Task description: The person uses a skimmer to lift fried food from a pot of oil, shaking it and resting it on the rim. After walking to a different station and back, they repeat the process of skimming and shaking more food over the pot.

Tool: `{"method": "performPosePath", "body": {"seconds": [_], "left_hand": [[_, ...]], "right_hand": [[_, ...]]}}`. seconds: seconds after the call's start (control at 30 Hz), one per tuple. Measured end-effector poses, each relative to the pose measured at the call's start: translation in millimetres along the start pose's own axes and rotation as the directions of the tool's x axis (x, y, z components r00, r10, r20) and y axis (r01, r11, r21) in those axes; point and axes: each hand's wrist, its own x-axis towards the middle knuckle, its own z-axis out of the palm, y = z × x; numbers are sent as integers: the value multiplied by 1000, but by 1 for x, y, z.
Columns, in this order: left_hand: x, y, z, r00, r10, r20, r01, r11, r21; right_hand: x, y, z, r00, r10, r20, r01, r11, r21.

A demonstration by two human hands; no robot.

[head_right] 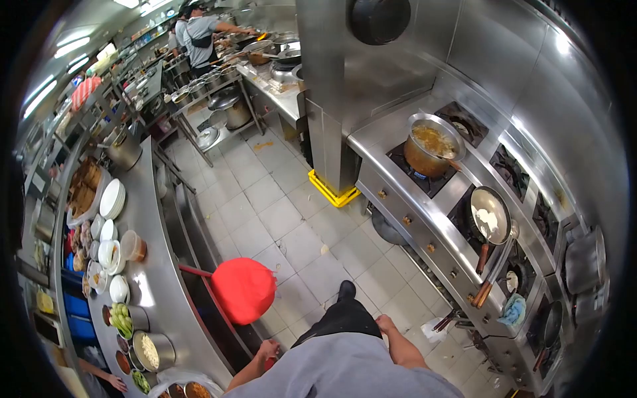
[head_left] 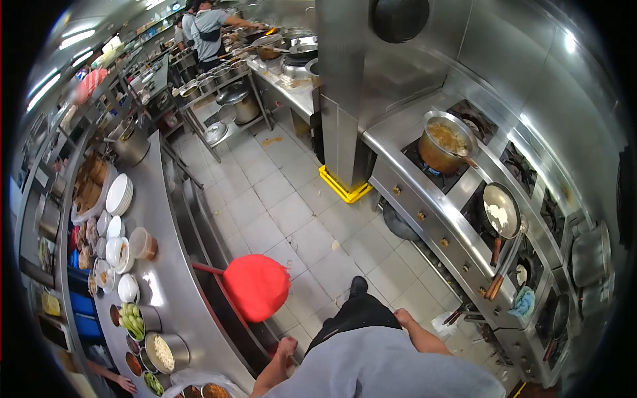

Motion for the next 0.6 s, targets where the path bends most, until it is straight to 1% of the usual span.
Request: {"method": "performPosePath", "body": {"seconds": [0.1,0.13,0.17,0.2,0.3,0.33,0.4,0.5,0.53,0.6], "left_hand": [[24,16,-13,985,155,78,-162,982,92],[21,34,-21,993,91,73,-93,995,32],[22,53,-26,997,26,72,-24,999,-26],[21,74,-32,997,-38,73,44,996,-84],[48,108,-39,996,88,-11,-89,996,-14],[49,124,-40,994,108,0,-108,994,-9],[51,156,-44,990,143,17,-143,990,-4],[59,196,-44,992,120,46,-121,992,21],[63,209,-42,991,119,60,-123,991,62],[69,232,-42,990,113,87,-125,981,148]], "right_hand": [[12,-9,-12,1000,10,-13,-10,1000,11],[11,-12,-19,999,28,-16,-28,999,24],[17,-13,-23,1000,16,-10,-17,1000,-23],[24,-12,-26,1000,-9,-7,9,1000,-18],[39,-23,-44,999,-51,12,51,998,-27],[44,-28,-50,998,-61,23,62,997,-37],[54,-38,-62,999,-35,3,35,999,5],[70,-45,-78,999,37,-32,-34,996,88],[77,-44,-83,997,68,-44,-62,991,120],[95,-31,-91,995,73,-68,-61,986,156]]}}
